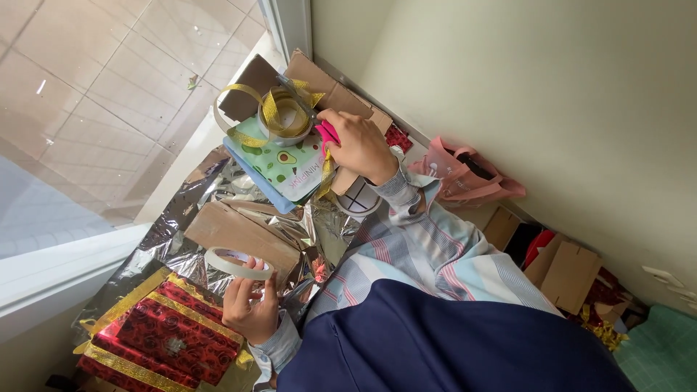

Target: Assembling a small cardboard structure using tape and scissors

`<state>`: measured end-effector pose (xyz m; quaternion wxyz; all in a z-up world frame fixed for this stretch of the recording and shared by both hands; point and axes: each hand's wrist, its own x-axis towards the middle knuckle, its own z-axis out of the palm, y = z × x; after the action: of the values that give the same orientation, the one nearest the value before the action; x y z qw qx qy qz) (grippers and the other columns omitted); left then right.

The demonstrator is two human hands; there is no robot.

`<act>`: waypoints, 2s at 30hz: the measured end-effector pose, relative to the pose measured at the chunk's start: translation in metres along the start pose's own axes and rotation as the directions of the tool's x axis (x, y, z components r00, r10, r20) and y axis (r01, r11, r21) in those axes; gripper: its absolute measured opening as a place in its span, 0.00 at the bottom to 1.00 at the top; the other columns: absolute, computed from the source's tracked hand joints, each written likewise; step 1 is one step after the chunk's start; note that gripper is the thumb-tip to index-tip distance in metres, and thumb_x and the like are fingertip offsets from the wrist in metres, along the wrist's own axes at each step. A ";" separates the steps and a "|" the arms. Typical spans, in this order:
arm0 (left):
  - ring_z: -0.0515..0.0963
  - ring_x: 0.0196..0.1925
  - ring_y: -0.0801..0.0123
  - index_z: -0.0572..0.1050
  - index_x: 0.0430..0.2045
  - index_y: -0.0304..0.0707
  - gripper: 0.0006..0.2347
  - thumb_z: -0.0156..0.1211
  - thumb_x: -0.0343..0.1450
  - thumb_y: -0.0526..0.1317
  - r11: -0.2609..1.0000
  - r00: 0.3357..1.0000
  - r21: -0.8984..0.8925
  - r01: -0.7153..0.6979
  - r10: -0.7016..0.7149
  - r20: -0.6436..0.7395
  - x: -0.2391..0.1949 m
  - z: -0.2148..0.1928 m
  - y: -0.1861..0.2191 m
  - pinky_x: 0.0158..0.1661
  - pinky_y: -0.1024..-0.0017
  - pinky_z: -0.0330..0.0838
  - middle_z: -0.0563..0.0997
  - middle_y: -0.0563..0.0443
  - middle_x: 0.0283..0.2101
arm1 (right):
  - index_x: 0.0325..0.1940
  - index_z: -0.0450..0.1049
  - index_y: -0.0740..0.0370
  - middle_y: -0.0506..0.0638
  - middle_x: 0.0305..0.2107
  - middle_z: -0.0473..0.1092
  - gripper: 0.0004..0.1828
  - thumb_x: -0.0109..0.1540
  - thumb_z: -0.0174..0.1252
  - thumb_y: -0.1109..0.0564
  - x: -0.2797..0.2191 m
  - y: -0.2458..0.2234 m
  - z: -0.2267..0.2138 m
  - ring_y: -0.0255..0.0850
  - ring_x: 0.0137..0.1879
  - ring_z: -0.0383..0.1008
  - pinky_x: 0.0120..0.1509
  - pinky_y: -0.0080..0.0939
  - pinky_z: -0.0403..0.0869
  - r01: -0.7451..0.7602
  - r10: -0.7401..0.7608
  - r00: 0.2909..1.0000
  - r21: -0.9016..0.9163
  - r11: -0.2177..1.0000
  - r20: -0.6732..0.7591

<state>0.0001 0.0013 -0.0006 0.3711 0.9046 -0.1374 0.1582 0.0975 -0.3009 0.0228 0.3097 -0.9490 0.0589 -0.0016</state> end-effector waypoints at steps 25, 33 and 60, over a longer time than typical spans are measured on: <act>0.75 0.28 0.73 0.79 0.30 0.38 0.07 0.65 0.64 0.40 0.998 0.998 -0.008 0.061 -0.061 0.023 0.001 -0.002 0.004 0.19 0.78 0.67 0.81 0.50 0.39 | 0.54 0.67 0.62 0.53 0.45 0.70 0.17 0.60 0.55 0.66 -0.007 -0.025 -0.031 0.41 0.51 0.71 0.55 0.34 0.75 0.208 -0.033 0.969 0.736 0.645 -0.245; 0.79 0.31 0.57 0.81 0.31 0.45 0.10 0.66 0.62 0.46 0.990 0.999 -0.133 0.054 -0.053 0.012 0.002 -0.003 -0.008 0.18 0.72 0.70 0.82 0.47 0.38 | 0.56 0.68 0.59 0.47 0.41 0.67 0.26 0.54 0.60 0.70 -0.032 -0.049 -0.040 0.33 0.45 0.69 0.48 0.29 0.69 0.138 -0.270 0.963 0.822 0.553 0.020; 0.81 0.27 0.68 0.78 0.29 0.58 0.07 0.53 0.71 0.51 0.983 0.994 0.148 -0.104 0.098 0.046 -0.010 0.003 -0.028 0.29 0.76 0.72 0.80 0.66 0.39 | 0.47 0.67 0.57 0.53 0.33 0.67 0.37 0.45 0.63 0.32 -0.057 -0.043 -0.025 0.48 0.36 0.69 0.41 0.44 0.66 0.803 -0.380 0.376 -0.093 0.588 0.845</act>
<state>0.0018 0.0195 -0.0238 0.2906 0.9248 -0.1779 0.1694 0.0442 -0.2753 0.0702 0.0257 -0.8507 -0.4371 0.2907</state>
